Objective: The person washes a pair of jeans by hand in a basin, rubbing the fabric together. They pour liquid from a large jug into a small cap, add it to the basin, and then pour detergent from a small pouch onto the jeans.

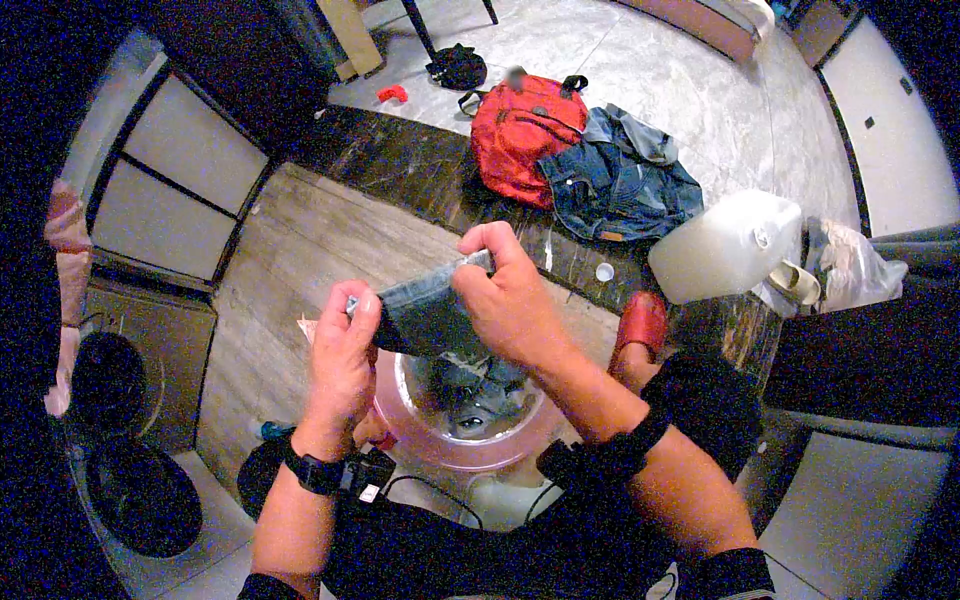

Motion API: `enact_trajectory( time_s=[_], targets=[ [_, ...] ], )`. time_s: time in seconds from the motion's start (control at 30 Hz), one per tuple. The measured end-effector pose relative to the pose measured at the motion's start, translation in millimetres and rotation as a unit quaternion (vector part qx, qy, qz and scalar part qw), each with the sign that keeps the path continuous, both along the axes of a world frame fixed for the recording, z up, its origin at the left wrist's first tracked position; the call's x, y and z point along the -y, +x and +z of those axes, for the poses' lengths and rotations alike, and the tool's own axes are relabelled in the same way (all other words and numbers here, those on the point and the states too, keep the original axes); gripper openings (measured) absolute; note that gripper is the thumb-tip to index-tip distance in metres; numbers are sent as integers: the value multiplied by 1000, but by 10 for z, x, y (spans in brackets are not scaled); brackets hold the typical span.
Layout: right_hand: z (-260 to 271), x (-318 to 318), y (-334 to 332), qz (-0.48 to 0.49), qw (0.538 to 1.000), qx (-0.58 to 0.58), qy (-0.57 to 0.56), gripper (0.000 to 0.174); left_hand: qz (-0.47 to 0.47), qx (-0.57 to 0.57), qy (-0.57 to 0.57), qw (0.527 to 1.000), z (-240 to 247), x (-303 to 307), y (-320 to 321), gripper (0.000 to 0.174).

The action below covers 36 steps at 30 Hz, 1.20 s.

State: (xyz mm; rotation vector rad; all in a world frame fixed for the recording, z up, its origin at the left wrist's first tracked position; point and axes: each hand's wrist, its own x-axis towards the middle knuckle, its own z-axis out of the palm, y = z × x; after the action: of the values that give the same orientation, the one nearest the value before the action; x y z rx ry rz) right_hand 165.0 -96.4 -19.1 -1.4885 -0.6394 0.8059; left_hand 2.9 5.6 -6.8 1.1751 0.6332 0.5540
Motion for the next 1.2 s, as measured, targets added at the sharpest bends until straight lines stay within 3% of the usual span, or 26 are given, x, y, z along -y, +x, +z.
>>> enact_trajectory(
  time_s=[0.13, 0.23, 0.27, 0.33, 0.4, 0.43, 0.47, 0.53, 0.57, 0.6, 0.63, 0.77, 0.9, 0.93, 0.97, 1.0, 1.03, 1.07, 1.13, 1.17, 1.2],
  targets=[
    [163, -95, -224, -34, 988, 97, -113, 21, 61, 18, -60, 996, -23, 92, 130, 10],
    [398, -117, -579, -5, 978, 202, -47, 23, 109, -30, -106, 988, -17, 126, 246, 12],
    [354, -154, -613, -1, 981, 192, -24, 23, 99, 2, -96, 991, -98, 138, 233, 12],
    [211, -202, -640, 4, 985, 173, 20, 23, 126, -61, -20, 990, -136, 228, 330, 13],
    [220, -326, -444, -48, 986, 159, -5, 24, 135, -63, 55, 987, -121, 321, 380, 20],
    [280, -365, -381, -78, 986, 150, -17, 24, 128, -47, 39, 990, -96, 299, 392, 21],
    [354, -270, -459, -43, 980, 184, -56, 23, 120, -33, 22, 992, -61, 242, 391, 21],
    [257, -240, -565, -18, 976, 216, 15, 24, 102, -53, -25, 993, 40, 104, 361, 21],
    [226, -238, -598, -5, 972, 230, 50, 25, 104, -71, 56, 990, 2, 140, 345, 21],
    [310, -248, -510, -7, 986, 159, -49, 25, 105, -87, 137, 981, -31, 212, 355, 21],
    [325, -251, -494, -24, 984, 171, -49, 25, 103, -101, 216, 966, -42, 264, 365, 21],
    [296, -249, -522, -40, 977, 210, -24, 25, 67, -36, -32, 997, -28, 144, 314, 22],
    [215, -232, -421, -36, 966, 254, -23, 26, 42, -98, 131, 986, -21, 310, 322, 23],
    [366, -182, -487, -7, 968, 248, -42, 26, 17, -106, 28, 994, 27, 266, 332, 21],
    [439, -146, -576, 25, 968, 241, -60, 27, 34, -87, 27, 995, -20, 250, 319, 21],
    [374, -147, -700, 17, 966, 256, 30, 27, 53, -69, 28, 996, -33, 231, 327, 20],
    [321, -154, -641, 1, 965, 261, 4, 27, 72, -50, 29, 996, -27, 226, 336, 19],
    [274, -174, -512, -17, 964, 266, -23, 27, 36, -172, 127, 976, 10, 297, 318, 20],
    [241, -256, -361, -72, 976, 200, -46, 27, 50, -75, 26, 996, 13, 342, 317, 22],
    [241, -209, -442, -43, 977, 209, -15, 27, 57, -26, -26, 998, 11, 350, 315, 23],
    [313, -129, -591, -10, 976, 217, 16, 28, 53, -83, 128, 987, 95, 318, 275, 25]
  ],
)
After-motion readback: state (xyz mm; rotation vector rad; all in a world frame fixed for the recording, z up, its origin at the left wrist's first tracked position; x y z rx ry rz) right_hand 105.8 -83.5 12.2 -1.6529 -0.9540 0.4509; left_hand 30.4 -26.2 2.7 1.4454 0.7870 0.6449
